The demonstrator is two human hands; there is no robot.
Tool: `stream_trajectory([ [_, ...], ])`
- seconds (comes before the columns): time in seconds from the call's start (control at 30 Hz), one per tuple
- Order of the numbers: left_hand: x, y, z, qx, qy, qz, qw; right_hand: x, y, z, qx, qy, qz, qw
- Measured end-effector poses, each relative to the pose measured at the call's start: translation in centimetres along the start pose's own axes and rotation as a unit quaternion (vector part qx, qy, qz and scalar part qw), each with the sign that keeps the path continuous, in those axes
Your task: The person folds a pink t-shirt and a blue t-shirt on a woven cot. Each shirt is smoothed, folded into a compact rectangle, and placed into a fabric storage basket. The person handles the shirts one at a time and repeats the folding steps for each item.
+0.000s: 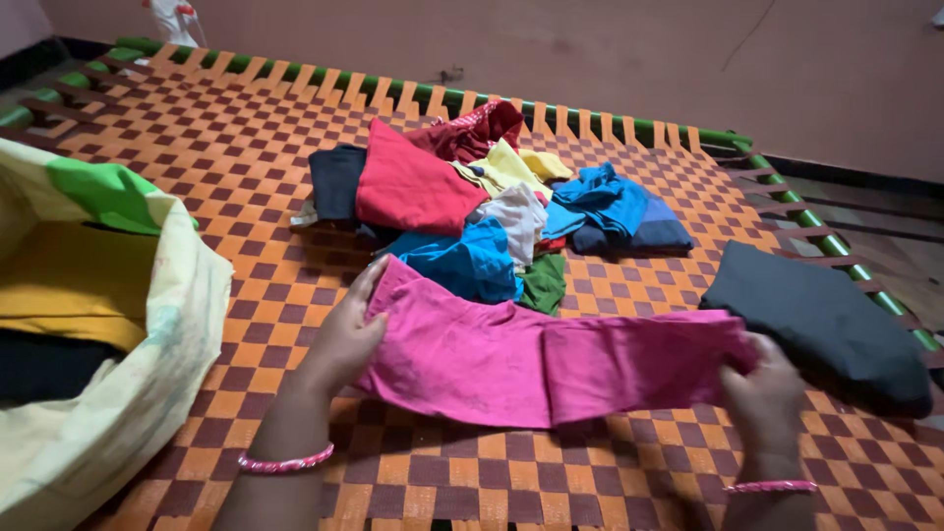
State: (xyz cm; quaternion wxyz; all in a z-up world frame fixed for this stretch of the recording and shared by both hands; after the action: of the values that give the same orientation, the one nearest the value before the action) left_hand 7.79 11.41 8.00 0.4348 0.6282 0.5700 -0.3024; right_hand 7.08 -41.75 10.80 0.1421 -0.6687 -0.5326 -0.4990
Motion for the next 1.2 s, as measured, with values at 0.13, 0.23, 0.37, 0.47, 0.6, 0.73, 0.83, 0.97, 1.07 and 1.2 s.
stream_trajectory([
  [0.13, 2.2, -1.5, -2.6, -0.043, 0.069, -0.136, 0.987, -1.3, 0.1, -4.2, -0.103, -0.066, 0.016, 0.992],
  [0.23, 4.0, -2.1, -4.6, -0.096, 0.153, -0.212, 0.960, -0.9, 0.4, -5.2, -0.141, -0.143, -0.053, 0.978],
  [0.37, 4.6, -2.3, -7.3, -0.168, 0.196, -0.201, 0.945, -3.1, 0.5, -6.4, -0.174, -0.068, -0.012, 0.982],
  [0.47, 5.3, -2.6, -7.8, -0.197, 0.201, -0.166, 0.945, -2.5, 0.5, -6.5, -0.184, -0.109, -0.069, 0.974],
  [0.6, 9.8, -3.0, -6.0, -0.110, 0.183, -0.286, 0.934, -6.0, 1.4, -4.3, -0.116, -0.131, 0.088, 0.981],
  [0.73, 10.2, -2.5, -7.4, -0.179, 0.194, -0.212, 0.941, -6.3, 1.7, -3.4, -0.099, -0.142, 0.069, 0.982],
  [0.83, 10.6, -2.5, -8.4, -0.212, 0.177, -0.202, 0.939, -7.3, 1.8, -3.7, -0.097, -0.166, 0.088, 0.977],
  [0.97, 11.5, -3.2, -7.9, -0.179, 0.180, -0.275, 0.927, -8.3, 2.0, -2.4, -0.036, -0.199, 0.108, 0.973],
  [1.07, 9.7, -3.4, -8.4, -0.203, 0.188, -0.255, 0.926, -8.4, 2.2, -2.1, -0.025, -0.220, 0.102, 0.970],
  [1.2, 8.8, -3.4, -8.3, -0.171, 0.260, -0.265, 0.912, -9.7, 2.6, -2.4, -0.035, -0.239, 0.123, 0.963],
])
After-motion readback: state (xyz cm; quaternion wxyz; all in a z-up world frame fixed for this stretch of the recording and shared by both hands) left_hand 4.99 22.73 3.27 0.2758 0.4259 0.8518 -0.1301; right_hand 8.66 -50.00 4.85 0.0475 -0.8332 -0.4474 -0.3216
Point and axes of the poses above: each hand's wrist, its own y-axis towards the middle knuckle, its own z-axis out of the palm, x = y × z, the point moved 10 cm from there along y, towards the middle knuckle, and after that the axes turned 11 degrees about y, right-handed, at the moved point
